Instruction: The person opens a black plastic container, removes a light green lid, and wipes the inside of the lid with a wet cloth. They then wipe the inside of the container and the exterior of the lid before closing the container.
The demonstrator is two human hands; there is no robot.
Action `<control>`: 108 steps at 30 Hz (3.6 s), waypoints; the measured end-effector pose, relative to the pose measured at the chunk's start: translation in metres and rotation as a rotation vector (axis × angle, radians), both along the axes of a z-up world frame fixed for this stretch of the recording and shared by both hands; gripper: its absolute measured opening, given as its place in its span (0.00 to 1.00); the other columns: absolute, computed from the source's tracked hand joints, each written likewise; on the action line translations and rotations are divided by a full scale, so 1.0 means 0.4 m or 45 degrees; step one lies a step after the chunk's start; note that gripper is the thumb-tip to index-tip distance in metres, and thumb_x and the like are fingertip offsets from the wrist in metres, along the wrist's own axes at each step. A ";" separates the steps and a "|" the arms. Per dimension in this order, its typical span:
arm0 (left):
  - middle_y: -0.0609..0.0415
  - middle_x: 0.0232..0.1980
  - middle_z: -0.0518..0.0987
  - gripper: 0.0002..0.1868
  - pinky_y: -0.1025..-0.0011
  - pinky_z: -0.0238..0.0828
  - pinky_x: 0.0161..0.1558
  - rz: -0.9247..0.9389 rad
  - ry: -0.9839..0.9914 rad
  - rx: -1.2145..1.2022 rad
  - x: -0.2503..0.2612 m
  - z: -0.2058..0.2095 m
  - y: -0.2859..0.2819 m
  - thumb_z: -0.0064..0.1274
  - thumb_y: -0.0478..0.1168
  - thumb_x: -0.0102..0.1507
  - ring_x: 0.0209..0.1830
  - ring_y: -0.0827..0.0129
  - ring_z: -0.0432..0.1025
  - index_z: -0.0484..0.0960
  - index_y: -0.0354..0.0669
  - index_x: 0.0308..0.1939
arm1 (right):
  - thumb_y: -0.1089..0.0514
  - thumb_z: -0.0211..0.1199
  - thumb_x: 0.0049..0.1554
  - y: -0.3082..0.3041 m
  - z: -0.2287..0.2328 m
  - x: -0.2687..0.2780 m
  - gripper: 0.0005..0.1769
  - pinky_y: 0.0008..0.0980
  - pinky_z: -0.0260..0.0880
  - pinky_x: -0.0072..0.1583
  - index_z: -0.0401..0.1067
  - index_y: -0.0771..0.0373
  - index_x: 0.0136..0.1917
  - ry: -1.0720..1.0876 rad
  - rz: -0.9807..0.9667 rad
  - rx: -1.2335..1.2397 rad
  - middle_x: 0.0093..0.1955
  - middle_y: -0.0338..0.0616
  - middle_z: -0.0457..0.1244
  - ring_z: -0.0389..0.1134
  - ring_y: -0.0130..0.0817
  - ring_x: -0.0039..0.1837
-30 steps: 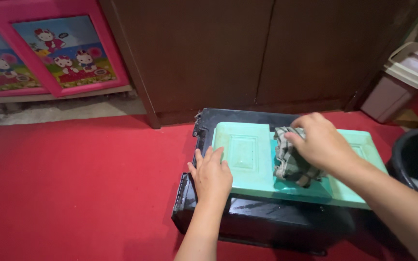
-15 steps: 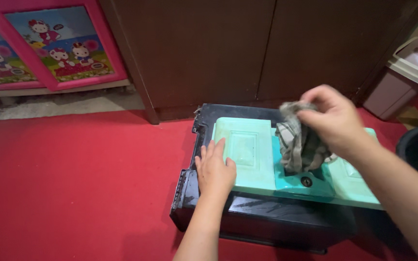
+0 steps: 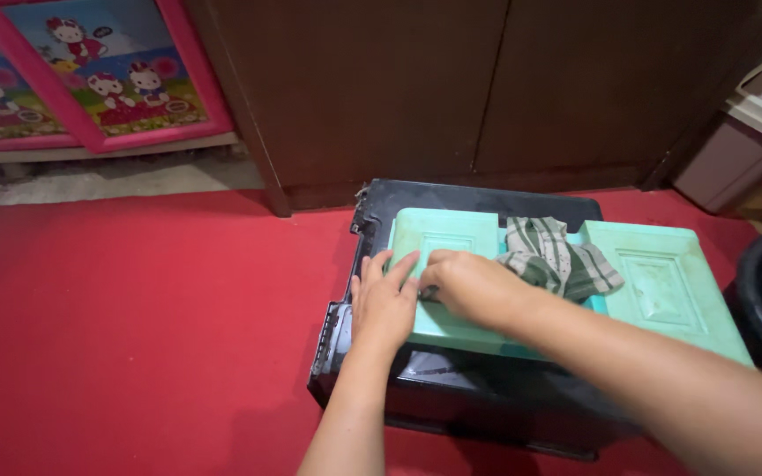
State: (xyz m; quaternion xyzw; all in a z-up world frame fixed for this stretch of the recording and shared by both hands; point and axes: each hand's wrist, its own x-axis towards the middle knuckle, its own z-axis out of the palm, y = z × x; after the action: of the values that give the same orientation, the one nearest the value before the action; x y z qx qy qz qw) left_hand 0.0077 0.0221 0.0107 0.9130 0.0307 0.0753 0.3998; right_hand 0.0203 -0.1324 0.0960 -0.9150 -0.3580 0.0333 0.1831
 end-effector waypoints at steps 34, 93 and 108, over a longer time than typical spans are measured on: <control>0.53 0.79 0.59 0.24 0.45 0.23 0.76 -0.007 0.057 0.158 0.004 -0.026 -0.002 0.39 0.47 0.69 0.82 0.51 0.41 0.71 0.74 0.69 | 0.65 0.61 0.52 -0.014 -0.056 0.024 0.11 0.42 0.70 0.58 0.81 0.60 0.48 -0.054 0.117 0.062 0.48 0.48 0.66 0.68 0.47 0.58; 0.49 0.77 0.60 0.25 0.29 0.36 0.70 0.106 0.136 0.251 -0.029 0.061 -0.067 0.45 0.46 0.67 0.80 0.51 0.46 0.68 0.59 0.70 | 0.65 0.63 0.51 -0.094 -0.050 0.071 0.07 0.43 0.70 0.57 0.82 0.65 0.40 -0.118 -0.280 -0.038 0.49 0.51 0.68 0.71 0.52 0.51; 0.50 0.77 0.59 0.25 0.29 0.34 0.71 0.116 0.133 0.243 -0.025 0.050 -0.068 0.46 0.45 0.67 0.80 0.52 0.47 0.68 0.61 0.69 | 0.64 0.65 0.49 -0.093 -0.054 0.014 0.06 0.43 0.70 0.56 0.82 0.64 0.39 -0.059 -0.320 0.022 0.49 0.50 0.69 0.71 0.51 0.51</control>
State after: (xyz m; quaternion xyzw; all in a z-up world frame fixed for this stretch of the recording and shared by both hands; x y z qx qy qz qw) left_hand -0.0023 -0.0051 0.0308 0.9472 0.0856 0.0483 0.3051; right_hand 0.0260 -0.1697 0.0744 -0.9515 -0.2449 -0.0144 0.1854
